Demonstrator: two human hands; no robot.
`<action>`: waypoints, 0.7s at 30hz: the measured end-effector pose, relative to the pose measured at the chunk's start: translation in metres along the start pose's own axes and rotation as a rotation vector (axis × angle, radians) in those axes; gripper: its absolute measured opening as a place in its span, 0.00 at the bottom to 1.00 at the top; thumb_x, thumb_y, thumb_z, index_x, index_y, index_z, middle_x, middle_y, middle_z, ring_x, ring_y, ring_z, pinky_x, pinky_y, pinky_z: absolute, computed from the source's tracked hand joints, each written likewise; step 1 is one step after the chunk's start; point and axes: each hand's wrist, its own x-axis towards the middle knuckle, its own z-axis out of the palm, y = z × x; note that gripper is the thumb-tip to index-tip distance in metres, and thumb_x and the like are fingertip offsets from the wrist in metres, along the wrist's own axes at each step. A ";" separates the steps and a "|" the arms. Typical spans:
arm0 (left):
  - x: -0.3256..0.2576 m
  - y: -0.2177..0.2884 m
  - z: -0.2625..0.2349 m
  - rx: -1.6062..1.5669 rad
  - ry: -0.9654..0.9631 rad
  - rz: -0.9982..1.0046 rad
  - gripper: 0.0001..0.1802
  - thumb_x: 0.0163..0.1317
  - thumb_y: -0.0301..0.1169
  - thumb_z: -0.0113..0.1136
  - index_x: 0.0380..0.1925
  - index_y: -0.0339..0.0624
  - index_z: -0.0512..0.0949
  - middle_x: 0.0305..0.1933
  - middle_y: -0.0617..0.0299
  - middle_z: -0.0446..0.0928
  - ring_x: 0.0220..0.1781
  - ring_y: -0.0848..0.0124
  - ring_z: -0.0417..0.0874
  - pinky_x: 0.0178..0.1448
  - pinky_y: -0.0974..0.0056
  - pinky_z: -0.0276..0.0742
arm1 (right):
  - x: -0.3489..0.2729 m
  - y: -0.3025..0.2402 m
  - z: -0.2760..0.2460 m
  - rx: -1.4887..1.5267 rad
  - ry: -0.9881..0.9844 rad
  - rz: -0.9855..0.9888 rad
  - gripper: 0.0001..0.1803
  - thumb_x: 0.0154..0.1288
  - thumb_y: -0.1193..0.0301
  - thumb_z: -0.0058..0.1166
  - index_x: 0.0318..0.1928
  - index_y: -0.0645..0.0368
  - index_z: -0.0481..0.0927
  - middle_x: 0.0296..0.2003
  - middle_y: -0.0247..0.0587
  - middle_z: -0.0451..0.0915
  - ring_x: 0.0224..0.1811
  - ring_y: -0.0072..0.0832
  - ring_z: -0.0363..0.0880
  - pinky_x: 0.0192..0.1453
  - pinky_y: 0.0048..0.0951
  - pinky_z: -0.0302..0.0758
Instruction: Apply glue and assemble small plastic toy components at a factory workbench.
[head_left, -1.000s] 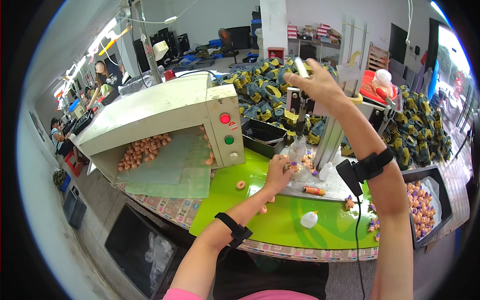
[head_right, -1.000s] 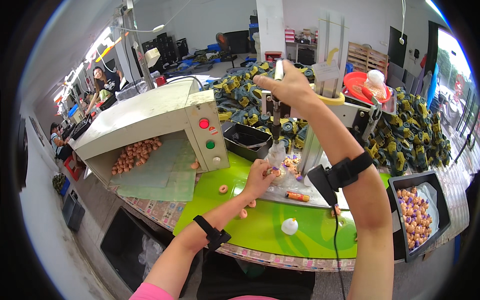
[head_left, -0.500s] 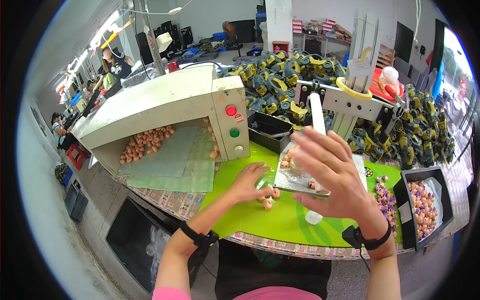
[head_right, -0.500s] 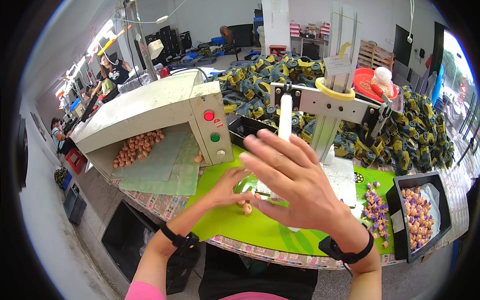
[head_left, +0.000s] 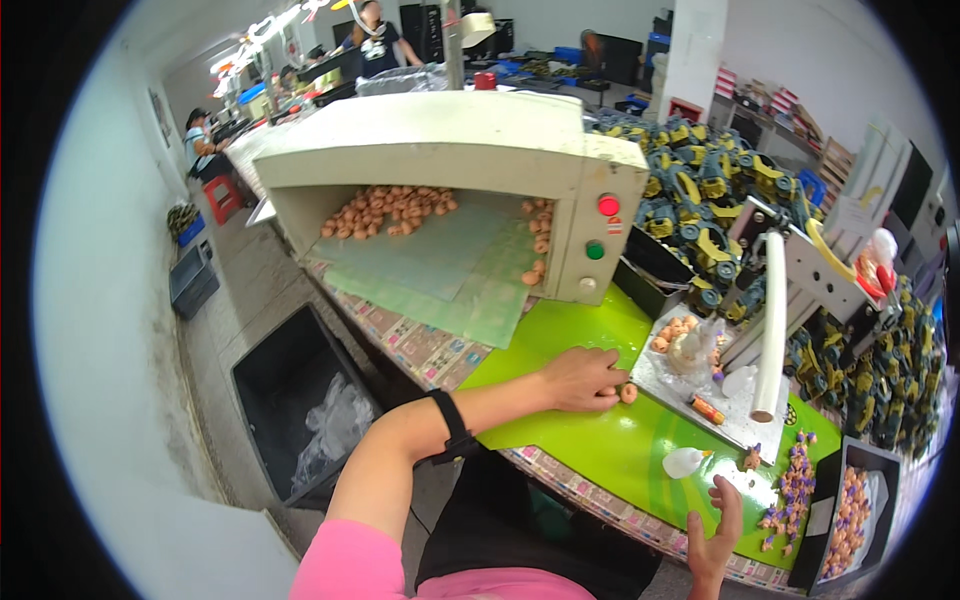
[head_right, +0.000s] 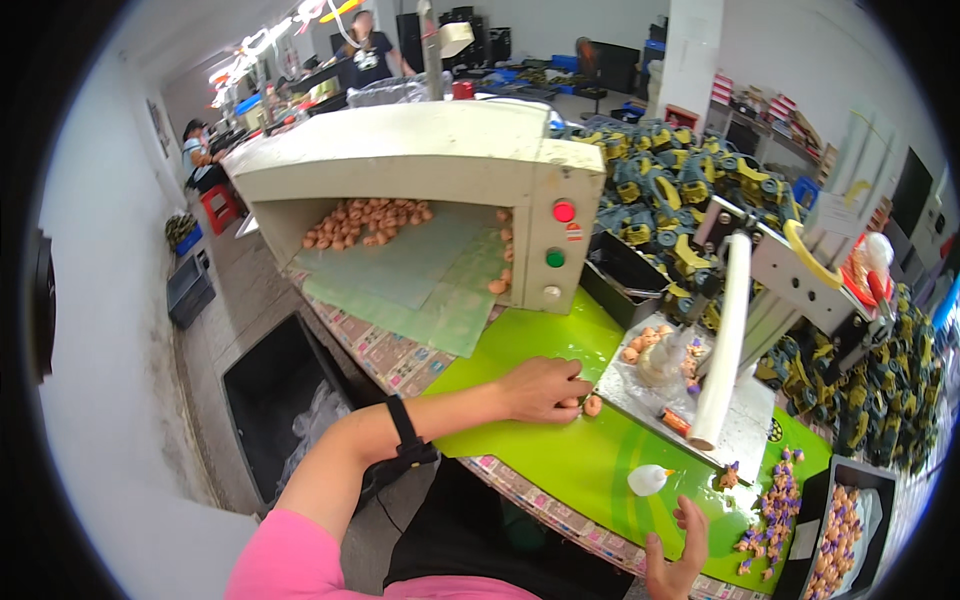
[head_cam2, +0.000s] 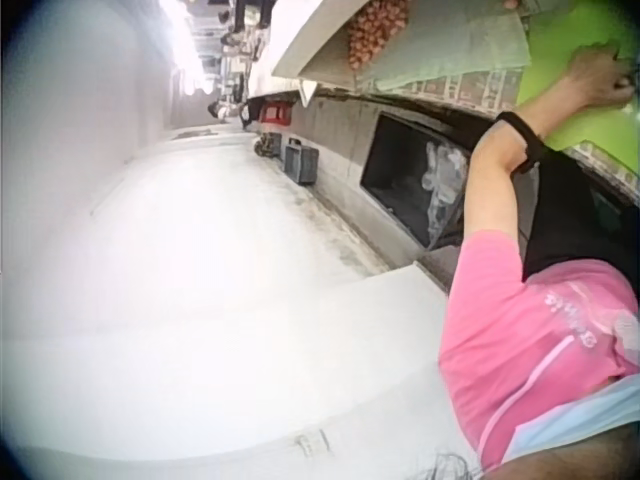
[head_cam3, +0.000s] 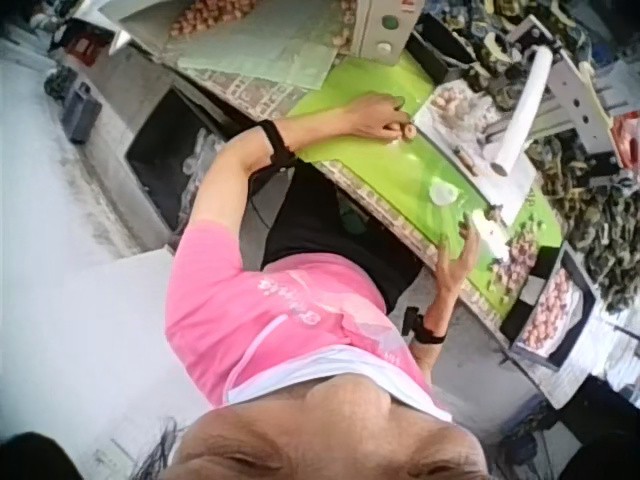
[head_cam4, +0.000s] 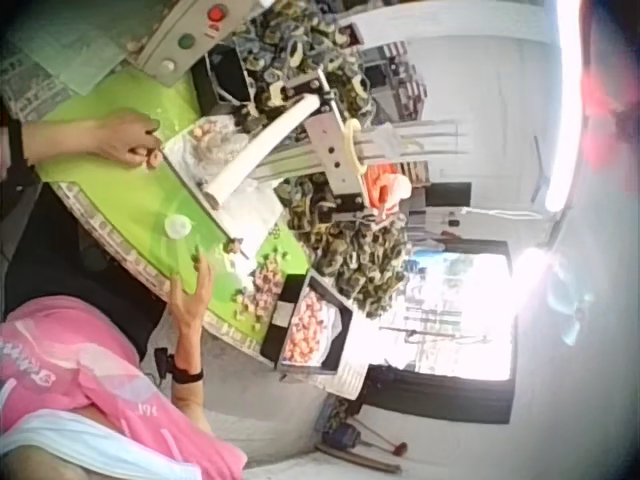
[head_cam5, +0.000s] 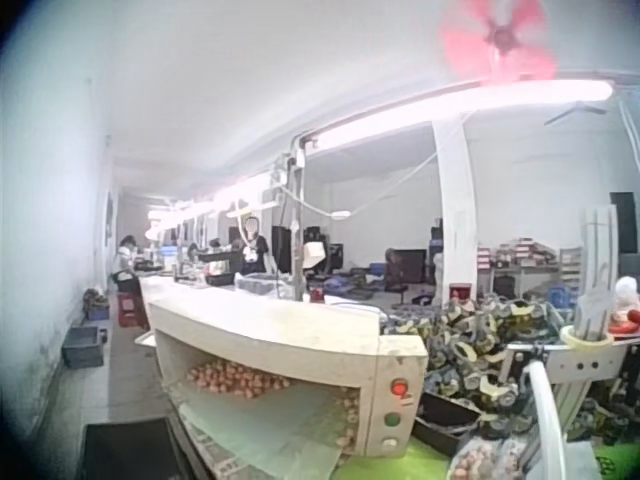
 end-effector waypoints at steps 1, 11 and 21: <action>0.001 0.000 0.003 -0.010 0.002 -0.009 0.12 0.53 0.38 0.57 0.36 0.47 0.77 0.36 0.53 0.73 0.33 0.56 0.80 0.32 0.52 0.75 | -0.004 0.004 0.001 0.002 -0.016 -0.011 0.31 0.50 0.77 0.54 0.59 0.64 0.70 0.53 0.47 0.73 0.50 0.36 0.72 0.53 0.34 0.69; -0.022 -0.001 0.021 -0.271 0.356 -0.330 0.13 0.54 0.30 0.55 0.40 0.38 0.75 0.36 0.53 0.74 0.26 0.62 0.79 0.25 0.60 0.74 | -0.014 0.026 0.012 0.094 -0.034 0.018 0.26 0.54 0.82 0.52 0.57 0.65 0.71 0.52 0.44 0.73 0.45 0.28 0.73 0.47 0.28 0.72; -0.057 0.031 -0.005 -2.509 0.553 -0.887 0.18 0.63 0.31 0.53 0.53 0.38 0.70 0.42 0.58 0.71 0.35 0.73 0.74 0.31 0.72 0.71 | -0.012 0.040 0.028 0.168 0.036 0.046 0.23 0.58 0.80 0.51 0.56 0.65 0.72 0.52 0.43 0.72 0.44 0.26 0.73 0.46 0.26 0.71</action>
